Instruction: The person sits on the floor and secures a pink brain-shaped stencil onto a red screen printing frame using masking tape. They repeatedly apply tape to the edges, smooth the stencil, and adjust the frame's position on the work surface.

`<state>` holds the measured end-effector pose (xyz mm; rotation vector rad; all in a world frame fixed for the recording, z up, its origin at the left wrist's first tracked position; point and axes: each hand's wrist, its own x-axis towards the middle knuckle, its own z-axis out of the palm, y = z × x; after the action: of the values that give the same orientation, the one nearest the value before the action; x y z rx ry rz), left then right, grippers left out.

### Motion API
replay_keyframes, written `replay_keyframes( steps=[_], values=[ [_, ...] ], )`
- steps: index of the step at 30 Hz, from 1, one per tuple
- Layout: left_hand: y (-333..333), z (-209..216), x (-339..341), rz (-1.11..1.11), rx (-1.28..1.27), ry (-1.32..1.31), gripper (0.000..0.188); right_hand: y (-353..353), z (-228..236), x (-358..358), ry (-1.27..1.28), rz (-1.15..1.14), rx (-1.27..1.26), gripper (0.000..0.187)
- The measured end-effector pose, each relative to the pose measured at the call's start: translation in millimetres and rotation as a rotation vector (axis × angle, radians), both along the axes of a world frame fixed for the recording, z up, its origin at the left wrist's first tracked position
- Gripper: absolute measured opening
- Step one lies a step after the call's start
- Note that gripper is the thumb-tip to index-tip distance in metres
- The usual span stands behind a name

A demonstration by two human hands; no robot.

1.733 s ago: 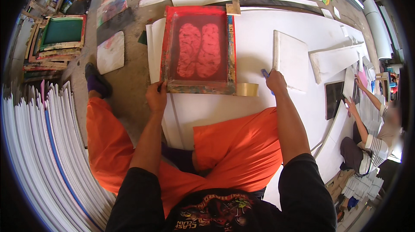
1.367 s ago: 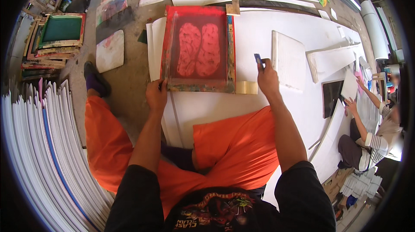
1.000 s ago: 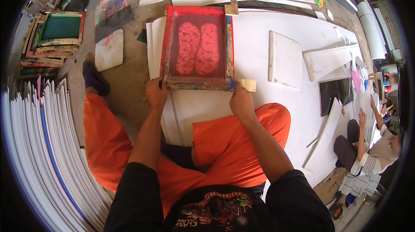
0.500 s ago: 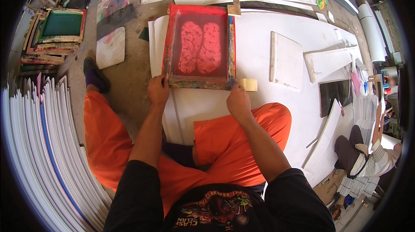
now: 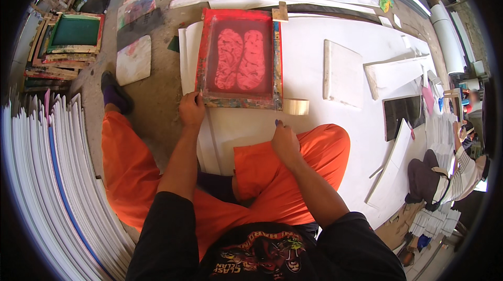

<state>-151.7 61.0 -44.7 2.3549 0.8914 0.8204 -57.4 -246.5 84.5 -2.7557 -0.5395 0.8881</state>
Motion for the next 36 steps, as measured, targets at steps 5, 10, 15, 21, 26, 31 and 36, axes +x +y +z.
replay_keyframes(
  steps=[5,10,15,21,26,31,36],
  values=[
    [4.7,15.7,1.7,-0.027,-0.140,-0.003,0.021,-5.3,10.9,11.1,-0.137,-0.022,0.123,0.058],
    [21.0,26.9,-0.1,-0.051,-0.368,0.070,0.027,-12.4,24.7,99.5,-0.166,-0.063,0.085,0.064],
    [26.5,29.3,2.9,0.007,-0.655,-0.025,0.031,-26.3,24.2,158.7,-0.151,0.063,-0.128,0.047],
    [22.5,77.3,9.2,0.054,-0.558,-0.133,0.030,-47.8,19.3,208.2,-0.445,-0.275,0.013,0.042],
    [26.1,98.1,18.3,-0.003,-0.537,-0.159,0.030,-70.4,-31.2,228.1,-0.483,-0.498,0.152,0.052],
    [29.2,132.4,29.8,-0.051,-0.502,-0.147,0.030,-39.2,-39.8,208.6,-0.395,-0.434,0.146,0.049],
    [23.5,163.9,45.8,-0.088,-0.404,-0.105,0.028,-33.6,-46.8,193.9,-0.343,-0.289,0.026,0.053]
  ],
)
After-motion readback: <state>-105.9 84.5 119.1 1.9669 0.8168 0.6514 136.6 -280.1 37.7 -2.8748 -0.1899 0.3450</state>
